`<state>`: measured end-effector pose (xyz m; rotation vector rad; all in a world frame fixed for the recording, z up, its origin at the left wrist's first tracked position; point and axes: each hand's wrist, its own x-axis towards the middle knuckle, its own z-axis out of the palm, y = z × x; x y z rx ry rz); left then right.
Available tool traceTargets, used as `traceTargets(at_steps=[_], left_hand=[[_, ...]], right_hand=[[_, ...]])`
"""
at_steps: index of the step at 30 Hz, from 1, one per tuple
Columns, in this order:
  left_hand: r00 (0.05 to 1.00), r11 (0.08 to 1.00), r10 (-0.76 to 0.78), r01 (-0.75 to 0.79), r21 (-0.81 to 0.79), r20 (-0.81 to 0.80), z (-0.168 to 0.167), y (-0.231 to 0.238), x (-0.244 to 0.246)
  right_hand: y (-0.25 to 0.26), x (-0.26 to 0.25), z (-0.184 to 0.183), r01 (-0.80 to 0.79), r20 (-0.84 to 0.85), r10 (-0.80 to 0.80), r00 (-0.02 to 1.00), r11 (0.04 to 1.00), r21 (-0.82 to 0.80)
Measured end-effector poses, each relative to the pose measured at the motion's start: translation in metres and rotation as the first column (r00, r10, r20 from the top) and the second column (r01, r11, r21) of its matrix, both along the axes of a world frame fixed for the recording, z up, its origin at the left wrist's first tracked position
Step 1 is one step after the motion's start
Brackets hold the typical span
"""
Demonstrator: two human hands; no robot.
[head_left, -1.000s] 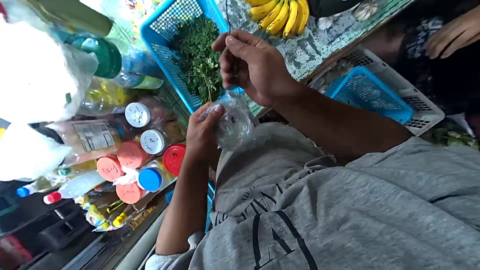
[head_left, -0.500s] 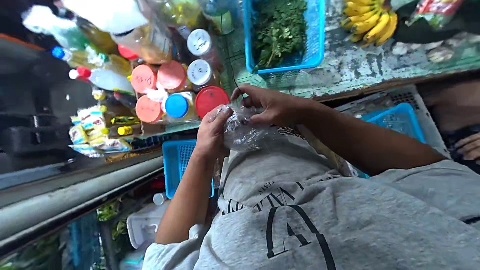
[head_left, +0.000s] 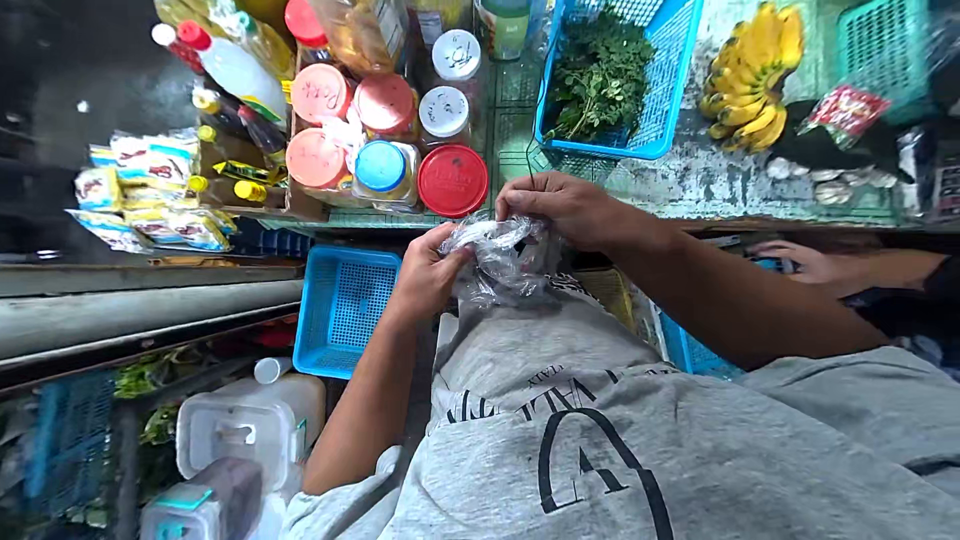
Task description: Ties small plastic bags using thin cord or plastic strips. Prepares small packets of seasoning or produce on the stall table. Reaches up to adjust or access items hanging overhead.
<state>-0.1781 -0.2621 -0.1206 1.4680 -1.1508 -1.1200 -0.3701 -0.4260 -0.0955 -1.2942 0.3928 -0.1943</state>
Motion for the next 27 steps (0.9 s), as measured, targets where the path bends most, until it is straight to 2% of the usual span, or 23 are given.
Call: traceTargets(at_steps=[2,4,7,10,12,14,16,18,20,23,25,27], left_hand=[[0.993,0.999,0.048,-0.049,0.002,-0.111,-0.001,0.003,0.0],[0.959,0.995,0.099,-0.099,0.015,-0.267,-0.001,0.009,0.001],[0.838,0.985,0.166,-0.169,0.042,-0.52,-0.001,0.014,0.009],[0.779,0.992,0.101,-0.123,0.008,-0.619,0.0,0.018,0.014],[0.79,0.995,0.073,-0.104,-0.016,-0.608,0.002,0.019,0.016],[0.844,0.992,0.074,-0.115,-0.044,-0.532,0.005,0.02,0.019],[0.937,0.987,0.111,-0.142,-0.072,-0.332,0.008,0.02,0.024],[0.979,0.986,0.133,-0.146,-0.078,-0.152,0.007,0.02,0.028],[0.973,0.981,0.184,-0.191,-0.037,-0.14,0.003,0.021,0.026],[0.932,0.96,0.269,-0.281,-0.015,-0.243,-0.003,0.022,0.016],[0.909,0.942,0.295,-0.329,-0.072,-0.296,-0.003,0.024,0.01],[0.927,0.921,0.304,-0.344,-0.183,-0.218,0.0,0.024,0.009]], right_hand=[[0.003,0.002,-0.001,0.037,0.0,-0.037,0.999,0.998,0.041],[0.004,0.001,-0.001,0.009,-0.033,-0.009,0.999,1.0,-0.016],[0.01,-0.003,-0.004,-0.021,-0.107,0.008,0.994,0.993,-0.119],[0.014,-0.003,-0.005,0.023,-0.12,-0.034,0.992,0.995,-0.094],[0.014,-0.002,-0.002,0.039,-0.141,-0.055,0.989,0.993,-0.109],[0.016,0.0,-0.001,0.045,-0.137,-0.071,0.988,0.982,-0.182],[0.02,0.001,0.0,0.048,-0.111,-0.076,0.991,0.969,-0.242],[0.025,0.002,0.002,0.081,-0.05,-0.095,0.994,0.969,-0.234],[0.032,0.004,0.005,0.121,-0.016,-0.128,0.992,0.968,-0.218],[0.042,0.009,0.004,0.214,-0.005,-0.22,0.975,0.951,-0.222],[0.049,0.012,0.0,0.304,-0.027,-0.322,0.946,0.915,-0.266],[0.052,0.014,-0.002,0.328,-0.075,-0.373,0.925,0.882,-0.339]])
